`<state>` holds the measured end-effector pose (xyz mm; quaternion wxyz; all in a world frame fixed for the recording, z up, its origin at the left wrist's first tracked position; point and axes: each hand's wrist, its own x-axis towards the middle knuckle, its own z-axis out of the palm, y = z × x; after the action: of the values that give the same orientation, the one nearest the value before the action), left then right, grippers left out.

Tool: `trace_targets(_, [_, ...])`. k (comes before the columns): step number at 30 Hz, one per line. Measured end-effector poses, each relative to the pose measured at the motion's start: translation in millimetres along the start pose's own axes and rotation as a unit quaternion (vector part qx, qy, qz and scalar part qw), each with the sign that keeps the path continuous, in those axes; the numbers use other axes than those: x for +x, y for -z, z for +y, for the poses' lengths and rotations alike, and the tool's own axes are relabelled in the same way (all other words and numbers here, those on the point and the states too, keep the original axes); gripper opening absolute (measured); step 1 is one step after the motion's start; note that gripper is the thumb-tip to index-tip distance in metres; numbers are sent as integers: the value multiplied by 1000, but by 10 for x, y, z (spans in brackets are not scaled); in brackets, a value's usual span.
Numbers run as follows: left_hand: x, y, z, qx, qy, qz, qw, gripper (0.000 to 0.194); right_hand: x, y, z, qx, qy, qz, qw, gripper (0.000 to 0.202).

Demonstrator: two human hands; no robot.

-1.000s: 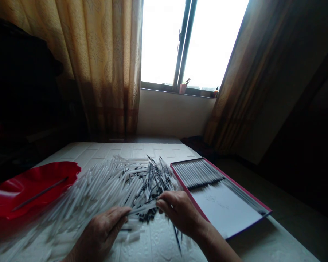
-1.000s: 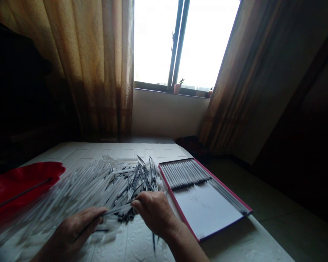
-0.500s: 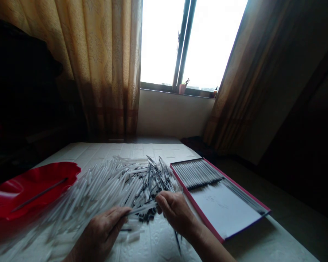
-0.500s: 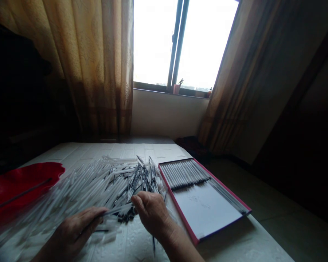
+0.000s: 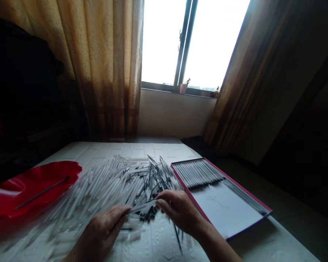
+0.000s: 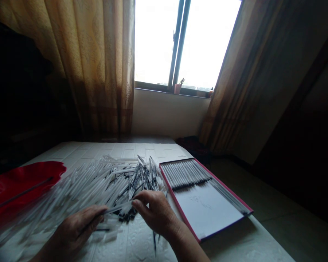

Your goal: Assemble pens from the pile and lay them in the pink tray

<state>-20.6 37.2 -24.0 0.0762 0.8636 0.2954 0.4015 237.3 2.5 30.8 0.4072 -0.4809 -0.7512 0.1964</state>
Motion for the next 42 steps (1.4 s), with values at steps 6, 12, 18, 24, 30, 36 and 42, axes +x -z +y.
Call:
trace_targets(6, [8,-2,19,18,-42,3,999,26,-5,-2,-40,-36,-23,-37,998,45])
trace_targets(12, [52,35,59,-2,-65,-14,998,23,-17,-93,39,40,-82,-48,995,61])
trace_targets(18, [13,3,32,-8,-39,-19,999,23,-15,-111,86,56,-78,-41,994,61])
trace_targets(24, [4,-6,12,19,-9,14,1000,24,-5,-33,-25,53,-26,-9,998,15])
trace_targets(30, [-5,-8,-13,18,-7,9,1000,26,-5,-34,-19,63,-29,7,998,8])
trace_targets(36, [20,3,16,18,-21,0,1000,25,4,-19,-13,26,-18,11,999,19])
trace_targets(42, [74,56,82,44,-69,1,997,23,14,-17,-34,-36,-33,-2,999,37])
